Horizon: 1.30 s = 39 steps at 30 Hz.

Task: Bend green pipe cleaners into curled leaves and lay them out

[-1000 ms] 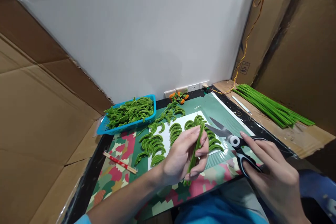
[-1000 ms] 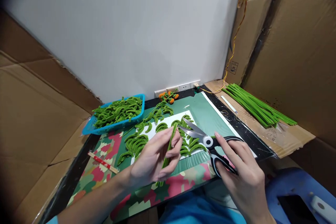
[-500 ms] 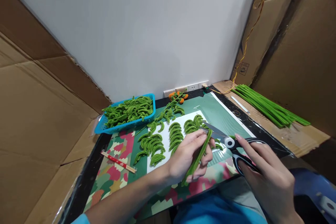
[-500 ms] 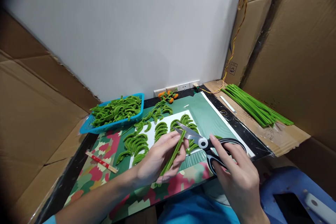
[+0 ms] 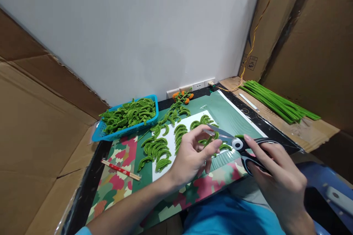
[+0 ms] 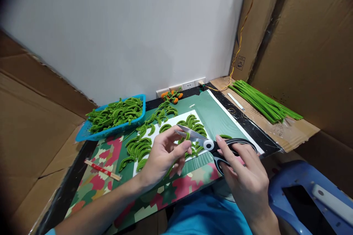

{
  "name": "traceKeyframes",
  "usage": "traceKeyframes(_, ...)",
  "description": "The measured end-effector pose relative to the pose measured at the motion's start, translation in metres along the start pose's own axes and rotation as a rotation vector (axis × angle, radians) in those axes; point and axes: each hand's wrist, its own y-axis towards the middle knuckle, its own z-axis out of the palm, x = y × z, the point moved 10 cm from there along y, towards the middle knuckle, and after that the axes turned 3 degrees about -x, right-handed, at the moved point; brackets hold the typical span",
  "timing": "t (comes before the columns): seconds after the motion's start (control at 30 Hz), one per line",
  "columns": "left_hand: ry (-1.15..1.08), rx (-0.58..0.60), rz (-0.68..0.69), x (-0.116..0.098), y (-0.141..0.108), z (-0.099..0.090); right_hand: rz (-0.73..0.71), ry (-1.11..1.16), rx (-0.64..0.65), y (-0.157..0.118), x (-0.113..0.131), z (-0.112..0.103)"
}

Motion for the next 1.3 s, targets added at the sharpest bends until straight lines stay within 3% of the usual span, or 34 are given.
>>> traceKeyframes(0.27, 0.029, -0.063, 0.009, 0.000, -0.003, -0.010, 0.009, 0.022, -0.007, -0.001, 0.000, -0.001)
traceKeyframes(0.6, -0.078, -0.045, -0.060, 0.006, 0.004, -0.008, 0.030, 0.002, -0.033, 0.004, 0.003, -0.001)
traceKeyframes(1.3, 0.040, -0.073, -0.103, 0.016, 0.002, -0.006, 0.069, -0.081, -0.024, -0.001, 0.012, 0.008)
